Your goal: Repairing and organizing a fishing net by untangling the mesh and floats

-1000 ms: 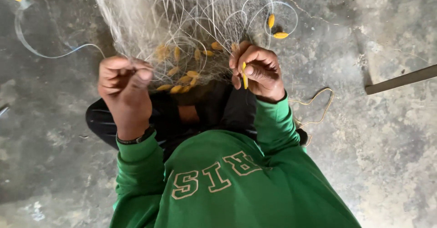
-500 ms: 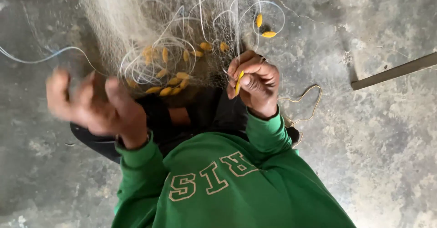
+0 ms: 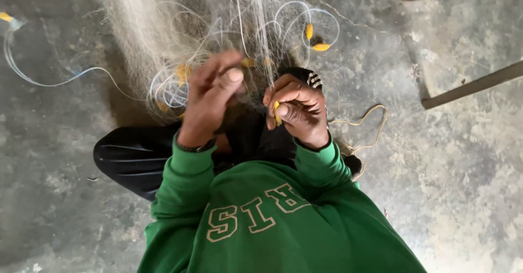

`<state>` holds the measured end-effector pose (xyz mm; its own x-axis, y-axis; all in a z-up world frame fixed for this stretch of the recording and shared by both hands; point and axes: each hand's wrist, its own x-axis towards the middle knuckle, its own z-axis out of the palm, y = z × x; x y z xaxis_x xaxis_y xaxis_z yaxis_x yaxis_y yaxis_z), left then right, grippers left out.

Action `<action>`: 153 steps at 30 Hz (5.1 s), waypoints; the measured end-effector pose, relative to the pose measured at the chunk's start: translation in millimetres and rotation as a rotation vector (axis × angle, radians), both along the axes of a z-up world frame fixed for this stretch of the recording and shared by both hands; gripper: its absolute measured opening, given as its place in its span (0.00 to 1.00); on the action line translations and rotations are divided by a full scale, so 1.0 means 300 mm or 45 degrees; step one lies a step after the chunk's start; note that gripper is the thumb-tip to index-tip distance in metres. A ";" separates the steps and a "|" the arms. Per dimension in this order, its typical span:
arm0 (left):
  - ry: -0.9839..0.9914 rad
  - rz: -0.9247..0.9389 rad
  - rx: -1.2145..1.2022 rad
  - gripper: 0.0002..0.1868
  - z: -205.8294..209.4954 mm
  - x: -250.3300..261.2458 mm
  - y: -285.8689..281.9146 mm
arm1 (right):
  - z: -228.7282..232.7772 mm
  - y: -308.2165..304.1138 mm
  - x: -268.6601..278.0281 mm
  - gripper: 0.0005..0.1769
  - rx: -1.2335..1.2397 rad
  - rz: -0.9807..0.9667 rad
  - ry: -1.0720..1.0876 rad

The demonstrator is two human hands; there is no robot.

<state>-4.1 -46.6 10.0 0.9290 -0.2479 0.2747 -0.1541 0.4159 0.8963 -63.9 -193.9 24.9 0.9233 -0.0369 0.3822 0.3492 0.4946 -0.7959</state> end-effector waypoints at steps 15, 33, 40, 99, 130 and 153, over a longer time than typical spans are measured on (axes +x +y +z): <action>0.246 0.161 -0.416 0.09 -0.157 -0.098 0.174 | -0.050 0.020 0.045 0.16 -0.004 -0.066 -0.014; 0.129 -0.163 -1.040 0.10 -0.088 -0.118 0.104 | -0.058 0.062 0.062 0.14 0.265 0.180 0.136; 0.165 -0.107 -1.015 0.08 -0.071 -0.122 0.076 | -0.071 0.021 0.050 0.13 0.285 0.175 0.149; 0.095 -0.614 -1.527 0.11 -0.120 -0.161 -0.004 | 0.091 -0.055 0.028 0.13 -0.919 -0.678 -0.576; 0.050 -0.548 -1.231 0.20 -0.158 -0.166 -0.002 | 0.066 0.042 0.041 0.08 -0.977 -0.367 -0.835; -0.252 -0.147 -0.772 0.20 -0.036 -0.171 0.031 | 0.174 0.020 0.006 0.08 -0.853 -0.275 -0.767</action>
<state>-55.5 -37.3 -0.9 0.8230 -0.0900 0.5609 -0.2166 0.8630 0.4564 -62.0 -187.8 77.0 0.5608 0.2166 0.7991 0.8278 -0.1271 -0.5464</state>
